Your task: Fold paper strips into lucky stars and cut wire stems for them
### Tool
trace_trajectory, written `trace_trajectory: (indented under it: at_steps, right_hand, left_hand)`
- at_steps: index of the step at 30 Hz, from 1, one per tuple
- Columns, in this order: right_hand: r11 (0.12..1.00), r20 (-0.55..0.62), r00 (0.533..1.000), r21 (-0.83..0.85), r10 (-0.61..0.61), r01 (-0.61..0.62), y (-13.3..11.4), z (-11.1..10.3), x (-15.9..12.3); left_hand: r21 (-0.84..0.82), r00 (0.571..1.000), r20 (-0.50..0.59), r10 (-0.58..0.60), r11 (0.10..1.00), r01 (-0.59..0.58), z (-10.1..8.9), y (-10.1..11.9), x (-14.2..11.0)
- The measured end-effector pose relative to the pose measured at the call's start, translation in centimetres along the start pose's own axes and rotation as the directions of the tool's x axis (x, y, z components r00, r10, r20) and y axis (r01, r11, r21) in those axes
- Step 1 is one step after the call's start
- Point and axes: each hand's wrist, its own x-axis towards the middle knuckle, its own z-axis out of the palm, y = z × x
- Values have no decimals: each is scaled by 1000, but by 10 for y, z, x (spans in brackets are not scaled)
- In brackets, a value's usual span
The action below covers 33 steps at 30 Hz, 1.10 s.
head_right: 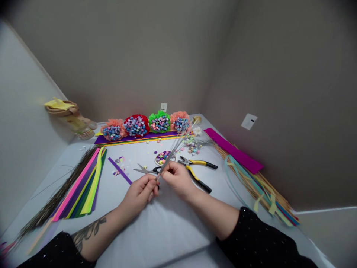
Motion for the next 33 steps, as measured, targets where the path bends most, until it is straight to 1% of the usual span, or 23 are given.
trace_trajectory:
  at_steps: [2,4,6,8,10,12,14,16,18,20,22,25,28,31,33]
  right_hand:
    - [993,10,998,96,70,-71,2,4,-1]
    - [974,38,987,161,156,-160,4,8,-1]
    - [957,80,971,168,225,-236,7,11,0]
    - [962,119,965,121,232,-246,7,12,1]
    - [981,136,975,54,178,-186,5,10,1]
    - [995,120,988,19,98,-101,2,5,1]
    - [999,89,995,37,33,-36,2,0,2]
    - [997,59,998,72,-16,12,4,-5,3]
    - [995,42,998,93,-42,38,6,-9,5]
    - [997,46,998,67,-51,48,6,-11,5]
    - [996,67,995,-34,-80,82,3,-11,4]
    - [964,114,976,-172,-187,205,-3,-10,3]
    - [944,114,955,-158,-275,290,-5,-9,2]
    - [945,52,952,-115,-302,306,-4,-8,2]
    - [951,26,955,-88,-294,295,-2,-8,2]
  left_hand:
    - [-102,999,26,-28,994,30,1,0,0]
    - [-172,996,80,-36,984,49,2,3,-1]
    - [-227,986,166,-22,972,60,3,8,-3]
    - [-315,973,230,-26,944,100,4,12,-4]
    - [-436,972,224,-73,884,167,5,13,-3]
    - [-546,972,192,-134,808,219,3,12,-1]
    - [-616,969,171,-176,749,244,1,11,1]
    - [-647,966,167,-198,718,258,-1,10,3]
    - [-658,963,172,-207,703,269,-3,10,5]
    - [-667,962,179,-207,693,274,-3,10,5]
    - [-676,961,188,-204,683,277,-3,10,5]
    - [-675,957,205,-205,678,290,-2,9,4]
    - [-670,956,206,-210,682,294,-2,9,4]
    - [-671,958,197,-209,683,287,-2,7,4]
    - [-673,959,196,-206,683,285,-3,6,5]
